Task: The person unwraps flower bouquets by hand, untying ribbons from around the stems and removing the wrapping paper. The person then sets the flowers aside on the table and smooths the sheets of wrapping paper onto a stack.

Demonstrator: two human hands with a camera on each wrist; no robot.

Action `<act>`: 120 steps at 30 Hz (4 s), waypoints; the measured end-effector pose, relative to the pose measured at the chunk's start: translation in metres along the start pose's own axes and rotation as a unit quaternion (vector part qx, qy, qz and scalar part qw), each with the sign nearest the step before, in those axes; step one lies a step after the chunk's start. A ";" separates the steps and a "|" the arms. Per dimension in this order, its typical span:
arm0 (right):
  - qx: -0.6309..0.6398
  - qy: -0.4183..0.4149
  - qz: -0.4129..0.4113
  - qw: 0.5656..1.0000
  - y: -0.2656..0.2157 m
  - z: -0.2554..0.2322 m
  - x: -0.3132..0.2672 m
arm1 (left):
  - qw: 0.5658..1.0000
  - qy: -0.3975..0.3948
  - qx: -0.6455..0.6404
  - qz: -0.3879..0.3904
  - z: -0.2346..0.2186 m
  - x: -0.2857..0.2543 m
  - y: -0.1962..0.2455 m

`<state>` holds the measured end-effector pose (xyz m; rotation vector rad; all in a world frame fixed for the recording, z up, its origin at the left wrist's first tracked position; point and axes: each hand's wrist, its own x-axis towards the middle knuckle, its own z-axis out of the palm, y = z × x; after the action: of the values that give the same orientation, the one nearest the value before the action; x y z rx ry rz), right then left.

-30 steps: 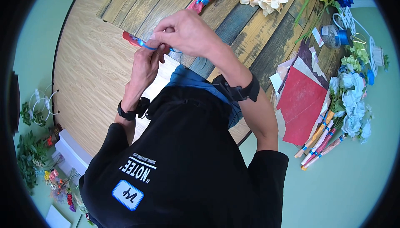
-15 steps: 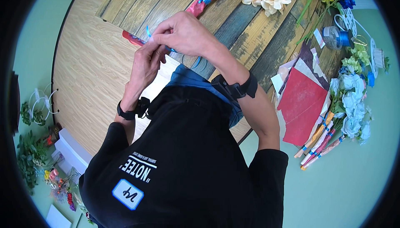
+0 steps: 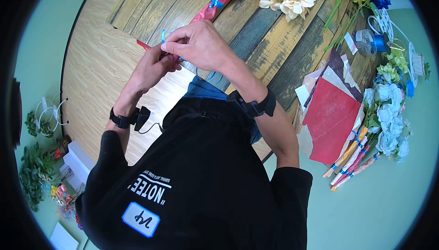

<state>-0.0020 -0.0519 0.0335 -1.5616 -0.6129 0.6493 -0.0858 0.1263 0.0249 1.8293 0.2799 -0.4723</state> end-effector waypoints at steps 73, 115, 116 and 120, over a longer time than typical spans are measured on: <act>-0.333 0.180 0.139 0.915 -0.045 -0.010 0.169 | 0.836 0.230 0.334 0.370 0.061 -0.022 -0.051; -0.225 0.295 -0.094 0.924 -0.002 -0.011 -0.090 | 0.953 0.008 -0.279 0.115 0.047 -0.010 0.025; -0.221 0.267 -0.122 0.930 0.005 -0.011 -0.083 | 0.953 0.009 -0.277 0.119 0.047 -0.012 0.028; -0.048 0.205 -0.076 0.975 0.019 -0.003 -0.077 | 0.955 -0.004 -0.280 0.101 0.046 -0.019 0.034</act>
<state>-0.0533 -0.1109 0.0191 -1.6596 -0.4486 0.1721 -0.0967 0.0730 0.0509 1.2826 0.1923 -0.2241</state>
